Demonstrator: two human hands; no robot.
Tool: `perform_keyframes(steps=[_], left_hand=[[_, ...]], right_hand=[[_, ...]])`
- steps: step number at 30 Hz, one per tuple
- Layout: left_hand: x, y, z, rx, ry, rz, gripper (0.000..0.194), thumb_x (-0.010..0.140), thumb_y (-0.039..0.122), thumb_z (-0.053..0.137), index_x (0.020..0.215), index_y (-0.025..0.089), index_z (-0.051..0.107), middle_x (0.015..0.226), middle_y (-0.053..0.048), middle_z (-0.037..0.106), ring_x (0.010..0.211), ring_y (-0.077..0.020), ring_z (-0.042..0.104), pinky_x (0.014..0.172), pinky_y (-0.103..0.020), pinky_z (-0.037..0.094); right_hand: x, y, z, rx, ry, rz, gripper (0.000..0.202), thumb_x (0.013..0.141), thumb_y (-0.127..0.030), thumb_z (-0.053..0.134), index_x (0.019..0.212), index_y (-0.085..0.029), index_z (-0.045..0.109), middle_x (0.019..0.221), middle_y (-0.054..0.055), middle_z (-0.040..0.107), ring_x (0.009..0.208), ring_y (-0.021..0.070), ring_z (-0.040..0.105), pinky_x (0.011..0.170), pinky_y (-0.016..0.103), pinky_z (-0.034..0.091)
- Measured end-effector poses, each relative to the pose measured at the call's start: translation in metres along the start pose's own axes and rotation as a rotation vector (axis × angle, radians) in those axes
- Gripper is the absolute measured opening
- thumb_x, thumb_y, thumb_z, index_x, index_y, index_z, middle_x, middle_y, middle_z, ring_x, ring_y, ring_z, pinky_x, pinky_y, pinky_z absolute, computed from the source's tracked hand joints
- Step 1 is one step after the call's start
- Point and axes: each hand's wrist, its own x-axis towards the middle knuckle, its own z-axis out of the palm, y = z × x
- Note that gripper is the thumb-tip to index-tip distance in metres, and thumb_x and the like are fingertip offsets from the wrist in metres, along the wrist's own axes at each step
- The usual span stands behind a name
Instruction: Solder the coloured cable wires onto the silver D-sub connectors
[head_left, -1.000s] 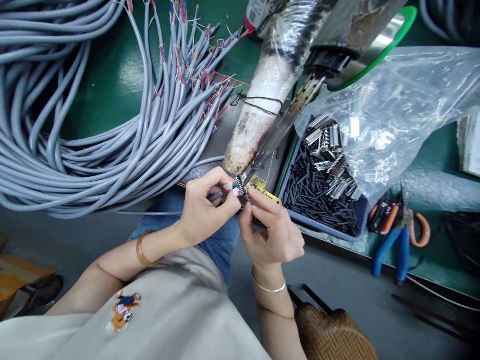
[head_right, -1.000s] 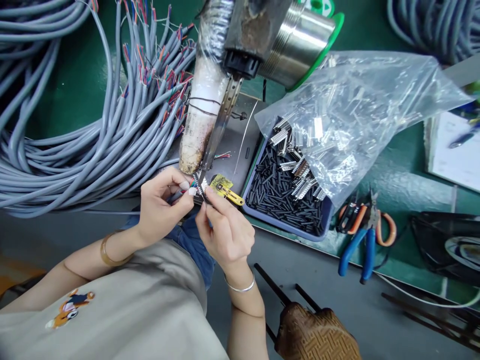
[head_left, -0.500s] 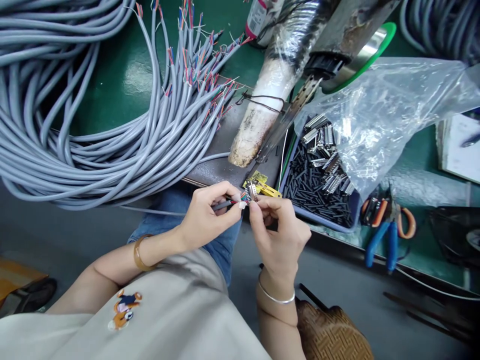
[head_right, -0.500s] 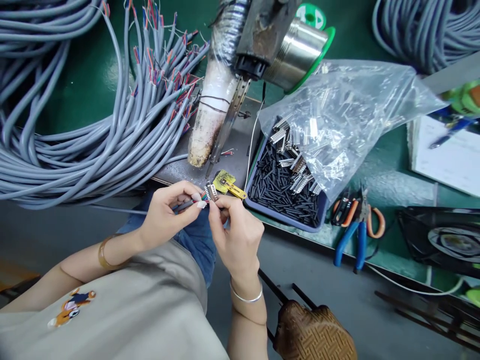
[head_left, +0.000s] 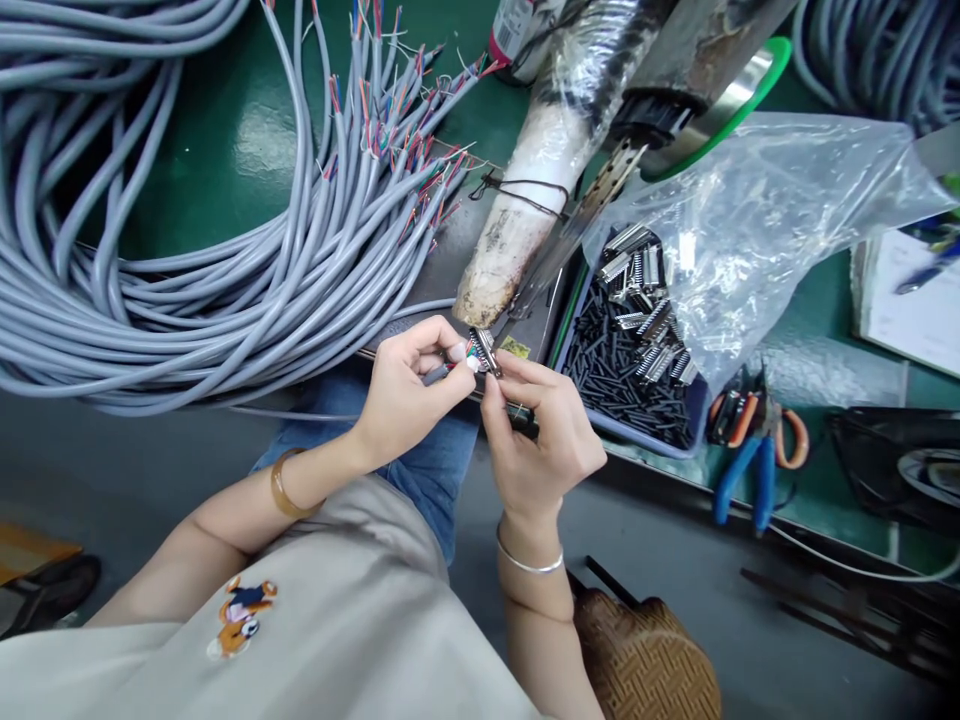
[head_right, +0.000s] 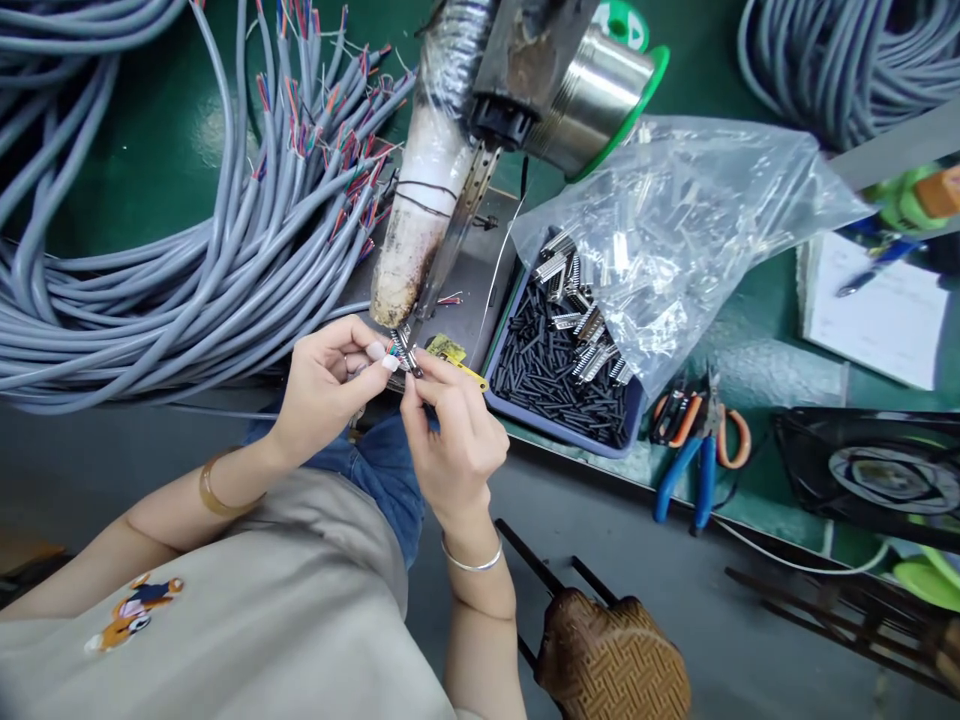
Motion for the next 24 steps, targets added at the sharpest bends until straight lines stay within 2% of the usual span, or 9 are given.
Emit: perform_keyframes(steps=[9,13,19,22,24], left_hand=[[0.001,0.003,0.006,0.121,0.046,0.109,0.016,0.077,0.017,0.067,0.071,0.019,0.052,0.063,0.005,0.051,0.055,-0.0065,0.048,0.052,-0.017,0.043],[0.001,0.007,0.008,0.155,0.048,0.096,0.017,0.076,0.019,0.067,0.070,0.020,0.052,0.062,0.004,0.052,0.053,-0.0066,0.047,0.048,-0.018,0.039],[0.001,0.004,0.004,0.157,0.024,0.075,0.015,0.073,0.017,0.064,0.067,0.019,0.051,0.067,0.002,0.058,0.055,-0.0057,0.046,0.049,-0.017,0.039],[-0.003,0.002,0.004,0.164,0.003,0.053,0.015,0.073,0.016,0.065,0.068,0.019,0.051,0.070,0.001,0.059,0.056,-0.0059,0.046,0.049,-0.017,0.038],[-0.008,0.002,0.004,0.168,-0.023,0.042,0.015,0.074,0.017,0.065,0.069,0.018,0.051,0.071,0.001,0.061,0.055,-0.0056,0.046,0.048,-0.017,0.037]], right_hand=[[0.005,0.002,0.000,0.017,0.025,0.020,0.020,0.085,-0.008,0.076,0.094,-0.023,0.066,0.105,0.003,0.080,0.094,0.0162,0.077,0.084,0.029,0.063],[0.006,0.000,-0.003,0.001,0.019,0.018,0.020,0.085,-0.010,0.076,0.094,-0.024,0.067,0.107,0.002,0.080,0.094,0.0174,0.078,0.083,0.030,0.065],[-0.002,0.003,-0.002,-0.001,0.012,-0.043,0.020,0.085,-0.009,0.075,0.091,-0.022,0.062,0.107,0.005,0.081,0.090,0.0159,0.079,0.078,0.024,0.063],[-0.005,0.006,-0.005,0.030,0.007,0.012,0.019,0.088,-0.010,0.072,0.097,-0.023,0.061,0.103,0.003,0.081,0.090,0.0161,0.079,0.075,0.024,0.062],[-0.004,0.006,-0.010,0.056,-0.032,0.087,0.014,0.092,-0.014,0.069,0.098,-0.023,0.060,0.102,0.002,0.080,0.081,0.0141,0.078,0.066,0.022,0.060]])
